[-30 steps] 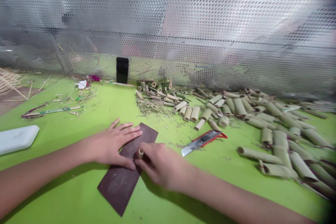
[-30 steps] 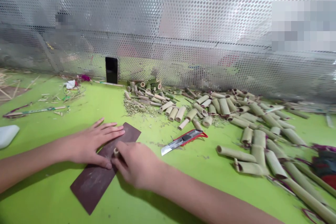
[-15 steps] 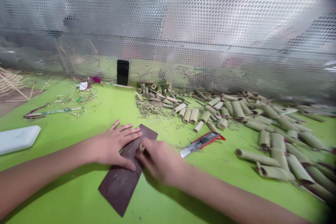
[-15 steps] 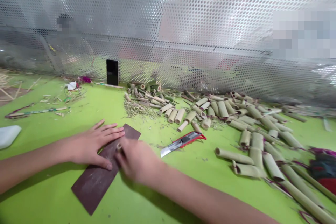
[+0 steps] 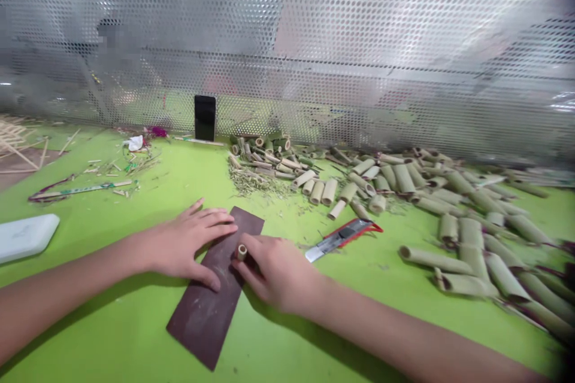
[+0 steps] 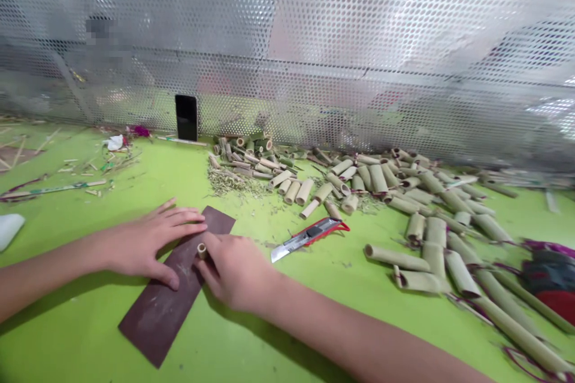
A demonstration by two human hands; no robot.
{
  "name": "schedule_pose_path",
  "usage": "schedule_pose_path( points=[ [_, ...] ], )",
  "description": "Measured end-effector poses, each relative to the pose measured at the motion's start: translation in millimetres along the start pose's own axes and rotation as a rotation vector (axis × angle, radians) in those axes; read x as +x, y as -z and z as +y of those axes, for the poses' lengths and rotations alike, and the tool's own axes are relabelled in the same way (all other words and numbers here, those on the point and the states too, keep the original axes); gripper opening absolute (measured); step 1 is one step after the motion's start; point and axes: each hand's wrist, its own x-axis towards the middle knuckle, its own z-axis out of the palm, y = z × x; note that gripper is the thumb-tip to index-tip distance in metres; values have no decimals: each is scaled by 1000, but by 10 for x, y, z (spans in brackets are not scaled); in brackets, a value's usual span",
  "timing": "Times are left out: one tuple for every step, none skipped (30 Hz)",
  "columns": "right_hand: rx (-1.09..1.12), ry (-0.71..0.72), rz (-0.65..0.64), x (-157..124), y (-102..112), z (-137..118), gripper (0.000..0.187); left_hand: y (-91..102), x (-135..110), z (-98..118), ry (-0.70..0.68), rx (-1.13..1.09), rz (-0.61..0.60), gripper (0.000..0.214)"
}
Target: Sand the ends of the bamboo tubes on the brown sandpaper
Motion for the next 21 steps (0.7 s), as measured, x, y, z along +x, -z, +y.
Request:
schedule_pose_path(
  points=[
    [20,11,15,-1,-3,27,10,24,-10,-19,-28,-10,3,94],
    [38,28,27,2,-3,53,9,48,-21,-38,-54,-21,3,87],
    [53,45,35,8,-1,77,8,68,-31,-54,-72,-35,1,81],
    [63,61,37,18,3,98,8,83,-39,-66,-77,-49,-1,78],
    [65,70,37,29,10,114,8,93,-45,-75,-69,-64,-6,77],
    [61,60,39,42,17,127,7,97,-47,-80,-54,-78,-12,78],
    [53,30,48,54,26,135,7,98,-46,-81,-36,-89,-19,78],
    [41,-17,63,64,35,137,8,97,-42,-80,-22,-96,-27,78],
    [25,-65,78,69,42,135,8,97,-36,-77,-10,-99,-35,76],
    [14,-99,82,68,49,128,8,98,-29,-73,-2,-97,-46,74],
    [13,-100,68,63,56,118,9,101,-21,-70,4,-94,-59,73],
    [20,-68,32,54,63,107,9,107,-13,-67,7,-89,-73,71],
    [36,-20,-17,45,72,97,10,115,-6,-65,7,-86,-84,69],
    [53,14,-60,38,83,92,11,123,-2,-64,3,-82,-92,68],
    [65,16,-81,37,97,92,12,132,0,-64,-4,-80,-97,67],
    [60,-23,-75,41,113,96,13,139,0,-64,-10,-77,-99,68],
    [39,-92,-47,49,129,102,13,145,-1,-64,-13,-74,-100,68],
    [17,-166,-16,58,142,106,14,148,-4,-65,-13,-71,-100,68],
    [3,-211,6,65,149,107,15,148,-7,-66,-12,-67,-100,69],
    [0,-207,9,70,152,104,14,147,-10,-68,-12,-65,-100,69],
    [9,-159,-9,71,151,100,13,144,-13,-69,-14,-63,-96,70]
  ],
)
